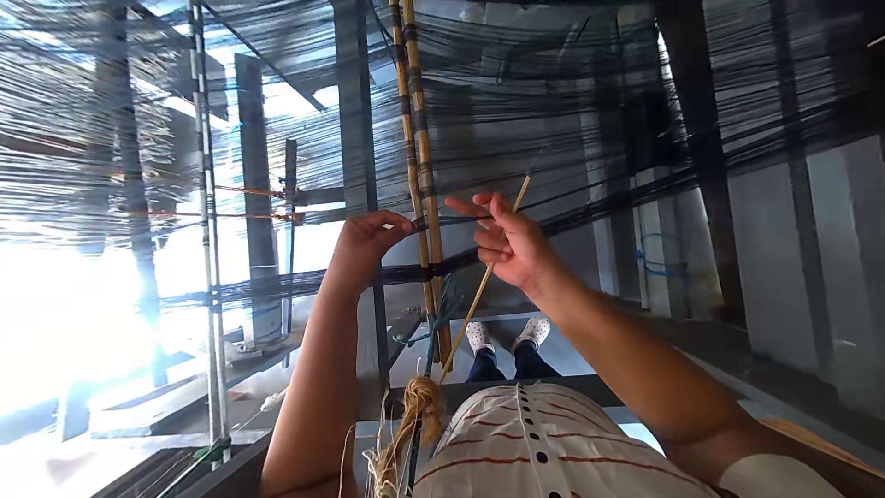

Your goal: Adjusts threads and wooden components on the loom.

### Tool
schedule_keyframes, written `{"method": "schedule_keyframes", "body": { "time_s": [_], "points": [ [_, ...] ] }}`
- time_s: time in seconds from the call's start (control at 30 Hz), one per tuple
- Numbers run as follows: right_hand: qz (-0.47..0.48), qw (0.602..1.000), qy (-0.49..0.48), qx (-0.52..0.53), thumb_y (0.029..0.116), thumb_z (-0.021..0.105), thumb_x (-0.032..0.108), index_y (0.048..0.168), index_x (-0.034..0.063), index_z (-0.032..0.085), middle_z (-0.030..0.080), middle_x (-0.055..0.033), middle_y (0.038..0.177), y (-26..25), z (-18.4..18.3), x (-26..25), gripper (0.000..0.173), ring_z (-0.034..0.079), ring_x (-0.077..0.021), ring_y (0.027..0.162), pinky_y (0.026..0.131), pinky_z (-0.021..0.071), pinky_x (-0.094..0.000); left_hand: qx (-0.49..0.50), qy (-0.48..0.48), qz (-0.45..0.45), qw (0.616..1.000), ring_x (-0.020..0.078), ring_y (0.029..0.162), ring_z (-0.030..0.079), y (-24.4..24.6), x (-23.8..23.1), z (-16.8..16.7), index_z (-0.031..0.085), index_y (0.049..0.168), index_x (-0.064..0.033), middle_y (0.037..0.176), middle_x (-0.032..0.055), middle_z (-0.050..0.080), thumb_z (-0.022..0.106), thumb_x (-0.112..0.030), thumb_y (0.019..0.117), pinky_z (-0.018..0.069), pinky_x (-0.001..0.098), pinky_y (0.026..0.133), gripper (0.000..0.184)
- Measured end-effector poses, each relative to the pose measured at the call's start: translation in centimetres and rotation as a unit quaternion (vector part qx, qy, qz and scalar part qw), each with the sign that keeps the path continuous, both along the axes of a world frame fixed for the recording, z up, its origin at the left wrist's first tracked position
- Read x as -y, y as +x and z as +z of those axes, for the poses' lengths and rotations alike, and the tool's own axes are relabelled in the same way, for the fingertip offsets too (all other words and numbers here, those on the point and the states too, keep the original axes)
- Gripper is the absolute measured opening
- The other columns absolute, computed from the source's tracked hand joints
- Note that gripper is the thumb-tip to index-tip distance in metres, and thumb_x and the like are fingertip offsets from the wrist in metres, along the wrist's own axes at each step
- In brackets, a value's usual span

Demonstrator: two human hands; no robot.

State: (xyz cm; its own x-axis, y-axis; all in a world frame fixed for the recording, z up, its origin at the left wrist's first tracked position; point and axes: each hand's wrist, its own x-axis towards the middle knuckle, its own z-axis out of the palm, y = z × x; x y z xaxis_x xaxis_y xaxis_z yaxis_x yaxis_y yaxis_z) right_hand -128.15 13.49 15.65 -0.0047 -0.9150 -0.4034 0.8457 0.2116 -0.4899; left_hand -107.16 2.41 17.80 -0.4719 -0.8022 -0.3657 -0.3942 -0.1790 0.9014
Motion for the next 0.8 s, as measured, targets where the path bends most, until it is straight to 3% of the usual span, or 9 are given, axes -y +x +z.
{"method": "schedule_keyframes", "body": {
  "time_s": [0.07, 0.13, 0.23, 0.3, 0.37, 0.43, 0.57, 0.67, 0.8],
  "points": [
    [0.006, 1.0, -0.005, 0.005, 0.1134, 0.03, 0.03, 0.115, 0.0186, 0.057, 0.071, -0.0009, 0.119, 0.1, 0.0, -0.1, 0.03, 0.032, 0.0044, 0.041, 0.038, 0.0268, -0.0109, 0.02, -0.084, -0.02, 0.996, -0.005, 0.046, 0.04, 0.3, -0.3, -0.1, 0.073, 0.094, -0.0085, 0.058, -0.0105, 0.055, 0.066, -0.006, 0.0958, 0.0331, 0.0133, 0.045, 0.007],
    [0.012, 1.0, -0.013, 0.012, 0.1132, 0.029, 0.032, 0.111, 0.0202, 0.056, 0.07, -0.0016, 0.122, 0.2, -0.1, -0.1, 0.03, 0.032, 0.0046, 0.041, 0.038, 0.0277, -0.0105, 0.06, -0.164, -0.064, 0.983, -0.0025, 0.05, 0.046, 0.7, -0.8, 0.6, 0.072, 0.099, -0.0061, 0.064, -0.0062, 0.057, 0.067, -0.009, 0.0976, 0.0393, 0.0146, 0.049, 0.006],
    [0.026, 0.999, -0.019, 0.006, 0.1133, 0.025, 0.037, 0.111, 0.0214, 0.054, 0.066, 0.0002, 0.13, 0.2, -0.3, 0.0, 0.034, 0.031, 0.0042, 0.041, 0.038, 0.027, -0.0111, 0.087, -0.216, -0.092, 0.968, -0.0009, 0.052, 0.046, 0.9, -1.3, 1.1, 0.069, 0.097, -0.005, 0.07, -0.0031, 0.059, 0.064, -0.01, 0.0996, 0.0382, 0.015, 0.05, 0.008],
    [0.026, 0.999, -0.019, 0.002, 0.1133, 0.023, 0.037, 0.112, 0.0215, 0.054, 0.066, 0.0014, 0.129, 0.2, -0.4, 0.0, 0.035, 0.031, 0.004, 0.042, 0.038, 0.027, -0.0111, 0.067, -0.182, -0.078, 0.978, -0.0011, 0.053, 0.046, 1.1, -1.2, 0.9, 0.067, 0.096, -0.0064, 0.068, -0.0046, 0.057, 0.061, -0.01, 0.1004, 0.0395, 0.0146, 0.051, 0.008],
    [0.025, 1.0, -0.013, 0.0, 0.1134, 0.022, 0.036, 0.112, 0.022, 0.054, 0.067, 0.0028, 0.126, 0.3, -0.3, -0.1, 0.035, 0.03, 0.0044, 0.042, 0.038, 0.0265, -0.0111, 0.023, -0.106, -0.026, 0.994, -0.0023, 0.047, 0.039, 1.0, -0.9, 0.4, 0.067, 0.091, -0.0116, 0.062, -0.0084, 0.053, 0.06, -0.009, 0.0996, 0.0316, 0.0132, 0.045, 0.012],
    [0.026, 1.0, -0.015, 0.004, 0.1134, 0.023, 0.036, 0.115, 0.0217, 0.055, 0.067, 0.0028, 0.124, 0.3, -0.2, -0.1, 0.035, 0.031, 0.0048, 0.041, 0.038, 0.0268, -0.0106, -0.012, -0.041, 0.016, 0.999, -0.0048, 0.046, 0.037, 0.7, -0.3, -0.3, 0.069, 0.088, -0.0135, 0.061, -0.0117, 0.054, 0.06, -0.007, 0.0982, 0.0301, 0.0123, 0.044, 0.015],
    [0.032, 0.999, -0.021, -0.003, 0.1136, 0.024, 0.036, 0.133, 0.0219, 0.053, 0.067, 0.0025, 0.127, 0.0, -0.3, -0.2, 0.038, 0.031, 0.0044, 0.041, 0.038, 0.0274, -0.0105, -0.05, 0.047, 0.063, 0.996, -0.0031, 0.045, 0.037, 0.1, 0.7, -1.1, 0.07, 0.086, -0.0096, 0.061, -0.0087, 0.056, 0.058, -0.001, 0.0979, 0.0307, 0.0132, 0.042, 0.019],
    [0.036, 0.999, -0.017, -0.011, 0.1137, 0.024, 0.037, 0.138, 0.0229, 0.052, 0.066, 0.0024, 0.13, -0.1, -0.4, -0.2, 0.039, 0.03, 0.0041, 0.041, 0.038, 0.027, -0.0105, -0.083, 0.078, 0.066, 0.991, -0.003, 0.043, 0.035, 0.2, 0.9, -1.5, 0.068, 0.086, -0.0129, 0.06, -0.0084, 0.054, 0.054, -0.003, 0.1004, 0.0296, 0.0127, 0.04, 0.023],
    [0.031, 0.999, -0.018, 0.009, 0.1136, 0.026, 0.037, 0.138, 0.0236, 0.053, 0.065, 0.0022, 0.133, -0.1, -0.6, -0.2, 0.039, 0.031, 0.004, 0.041, 0.038, 0.0281, -0.0102, -0.106, 0.098, 0.057, 0.988, -0.0056, 0.044, 0.037, 0.5, 0.6, -1.4, 0.067, 0.087, -0.012, 0.079, -0.0033, 0.071, 0.046, -0.002, 0.1015, 0.0293, 0.0104, 0.04, 0.028]
  ]
}}
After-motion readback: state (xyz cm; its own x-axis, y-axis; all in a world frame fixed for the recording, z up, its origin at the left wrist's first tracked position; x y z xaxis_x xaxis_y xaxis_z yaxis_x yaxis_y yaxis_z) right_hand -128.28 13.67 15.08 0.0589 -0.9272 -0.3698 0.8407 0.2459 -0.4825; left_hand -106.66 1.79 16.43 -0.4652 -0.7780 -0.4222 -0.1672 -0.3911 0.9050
